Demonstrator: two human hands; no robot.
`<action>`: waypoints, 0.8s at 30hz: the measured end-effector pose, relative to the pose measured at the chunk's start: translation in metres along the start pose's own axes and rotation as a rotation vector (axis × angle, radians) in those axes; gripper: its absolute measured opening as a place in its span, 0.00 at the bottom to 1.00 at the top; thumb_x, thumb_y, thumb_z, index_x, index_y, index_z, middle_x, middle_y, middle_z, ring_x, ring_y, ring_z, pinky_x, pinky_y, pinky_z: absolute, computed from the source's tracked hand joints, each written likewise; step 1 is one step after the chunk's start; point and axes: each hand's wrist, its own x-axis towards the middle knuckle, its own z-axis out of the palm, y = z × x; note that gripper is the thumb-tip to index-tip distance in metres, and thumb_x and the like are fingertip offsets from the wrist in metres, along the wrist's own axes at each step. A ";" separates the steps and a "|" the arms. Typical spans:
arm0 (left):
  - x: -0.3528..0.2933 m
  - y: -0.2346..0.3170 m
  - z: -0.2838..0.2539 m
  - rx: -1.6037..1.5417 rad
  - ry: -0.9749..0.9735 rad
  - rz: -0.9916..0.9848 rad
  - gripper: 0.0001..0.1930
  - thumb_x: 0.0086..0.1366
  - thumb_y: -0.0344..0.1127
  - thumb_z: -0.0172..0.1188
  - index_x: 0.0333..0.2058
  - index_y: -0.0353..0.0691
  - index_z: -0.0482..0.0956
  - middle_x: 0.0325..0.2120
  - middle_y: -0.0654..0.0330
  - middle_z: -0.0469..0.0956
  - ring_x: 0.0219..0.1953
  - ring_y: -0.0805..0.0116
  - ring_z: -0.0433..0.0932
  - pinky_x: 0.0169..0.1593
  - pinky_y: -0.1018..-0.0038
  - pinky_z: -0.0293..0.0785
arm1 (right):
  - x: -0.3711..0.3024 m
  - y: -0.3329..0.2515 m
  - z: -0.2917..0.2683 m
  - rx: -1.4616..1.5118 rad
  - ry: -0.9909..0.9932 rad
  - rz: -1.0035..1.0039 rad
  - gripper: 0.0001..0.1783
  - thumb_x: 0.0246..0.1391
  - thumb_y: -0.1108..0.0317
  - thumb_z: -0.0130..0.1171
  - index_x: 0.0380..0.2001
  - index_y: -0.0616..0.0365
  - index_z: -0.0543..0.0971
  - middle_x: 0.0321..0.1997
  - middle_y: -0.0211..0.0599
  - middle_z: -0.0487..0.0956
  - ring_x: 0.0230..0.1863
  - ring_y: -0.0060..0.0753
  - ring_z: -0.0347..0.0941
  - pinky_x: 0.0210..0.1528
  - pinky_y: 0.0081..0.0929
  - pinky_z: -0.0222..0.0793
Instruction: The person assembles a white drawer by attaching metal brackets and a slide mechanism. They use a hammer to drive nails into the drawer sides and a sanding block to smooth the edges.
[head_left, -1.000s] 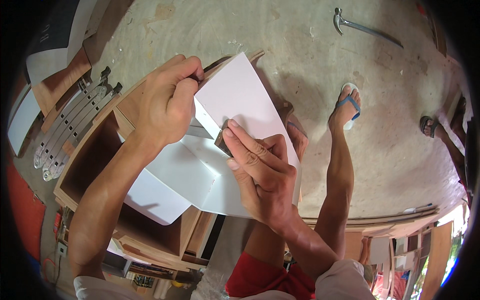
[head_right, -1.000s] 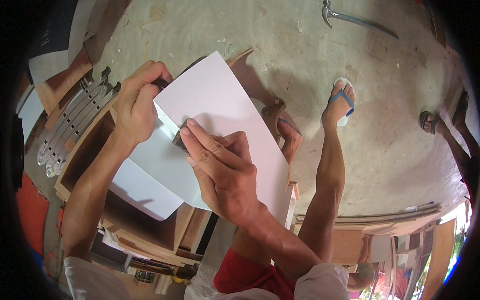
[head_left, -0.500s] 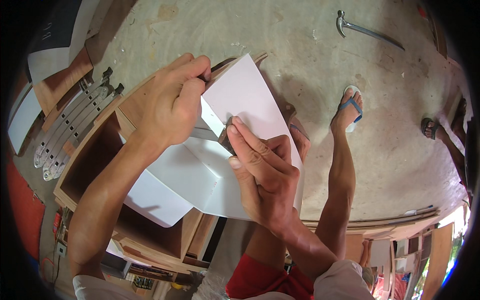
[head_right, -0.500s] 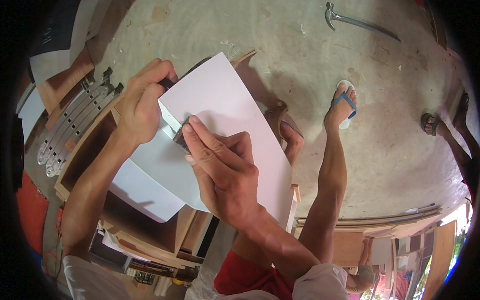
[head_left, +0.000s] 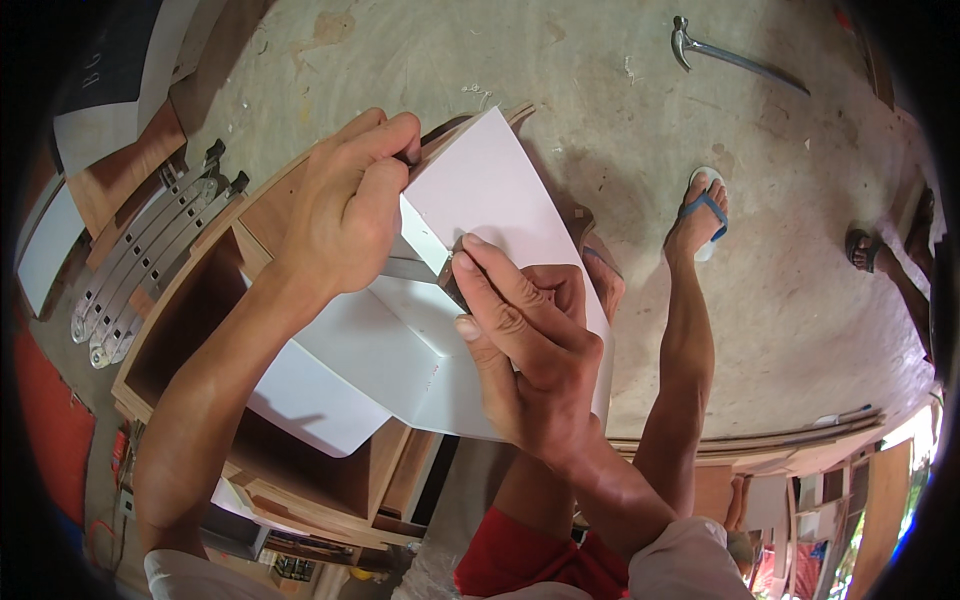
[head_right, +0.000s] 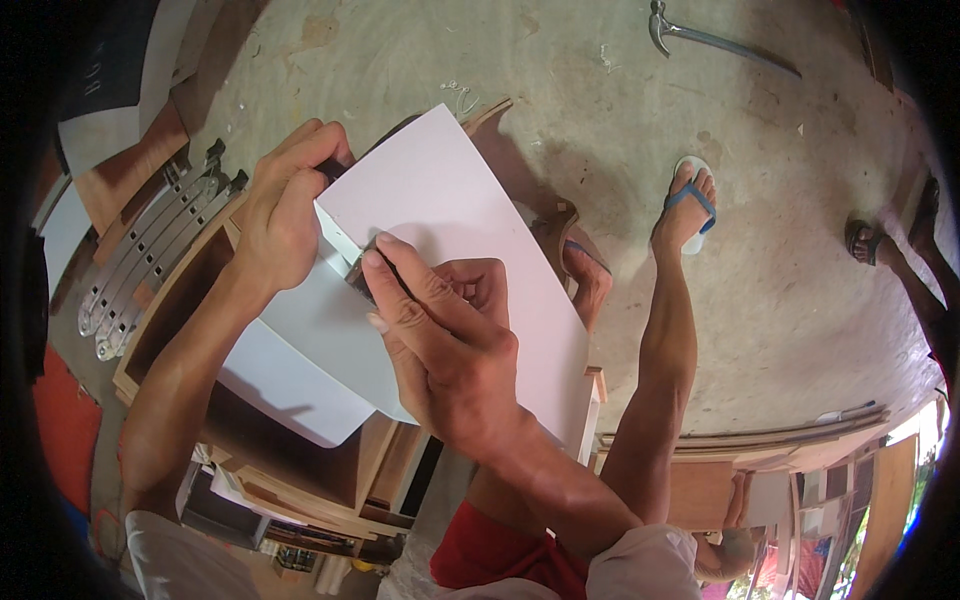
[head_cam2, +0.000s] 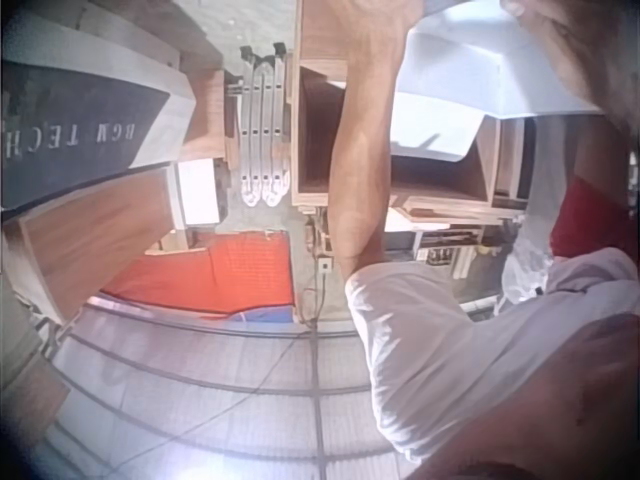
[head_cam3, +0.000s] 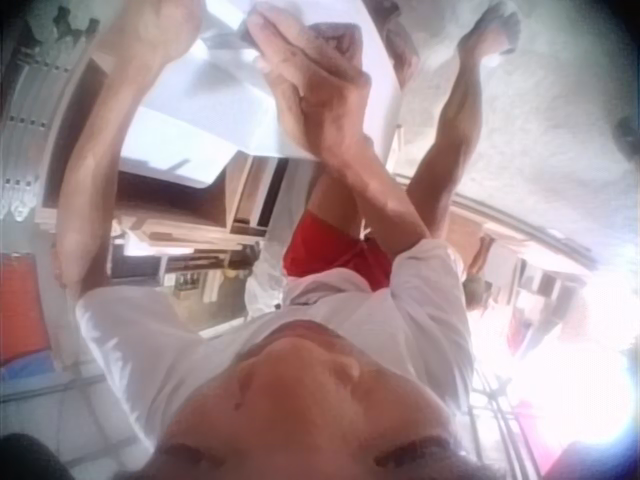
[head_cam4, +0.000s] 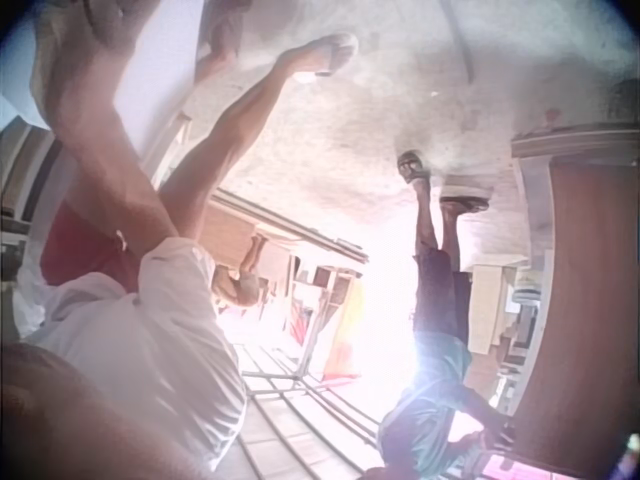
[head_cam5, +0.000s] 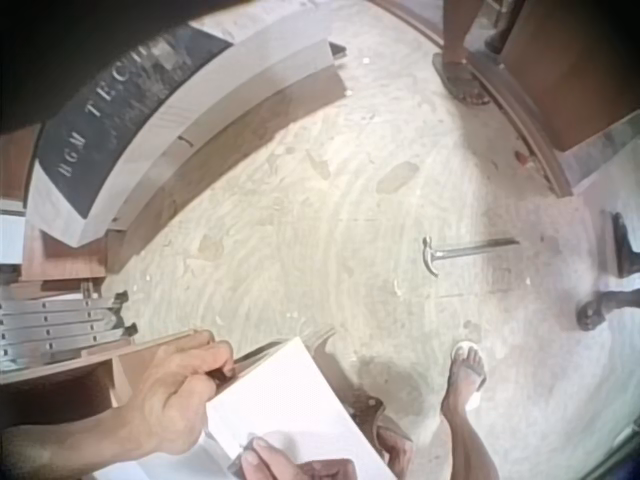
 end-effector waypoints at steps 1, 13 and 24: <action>-0.001 0.000 0.000 -0.003 0.006 0.003 0.13 0.63 0.35 0.44 0.32 0.31 0.74 0.26 0.47 0.70 0.30 0.50 0.69 0.36 0.57 0.66 | 0.000 -0.001 -0.001 0.012 -0.005 0.008 0.28 0.50 0.83 0.72 0.58 0.60 0.86 0.64 0.45 0.84 0.44 0.38 0.75 0.54 0.34 0.69; -0.001 0.001 -0.004 -0.006 -0.002 -0.002 0.13 0.65 0.37 0.45 0.31 0.33 0.74 0.25 0.48 0.70 0.26 0.50 0.70 0.36 0.56 0.68 | 0.019 -0.011 -0.001 0.055 -0.007 0.076 0.25 0.55 0.80 0.71 0.58 0.62 0.86 0.62 0.49 0.84 0.46 0.40 0.79 0.59 0.33 0.70; -0.005 0.001 0.000 -0.031 -0.004 -0.115 0.13 0.62 0.36 0.45 0.32 0.30 0.74 0.31 0.51 0.74 0.35 0.62 0.72 0.42 0.68 0.67 | -0.004 0.000 -0.031 0.277 0.047 0.347 0.22 0.60 0.72 0.73 0.58 0.61 0.86 0.55 0.48 0.85 0.52 0.37 0.84 0.52 0.27 0.79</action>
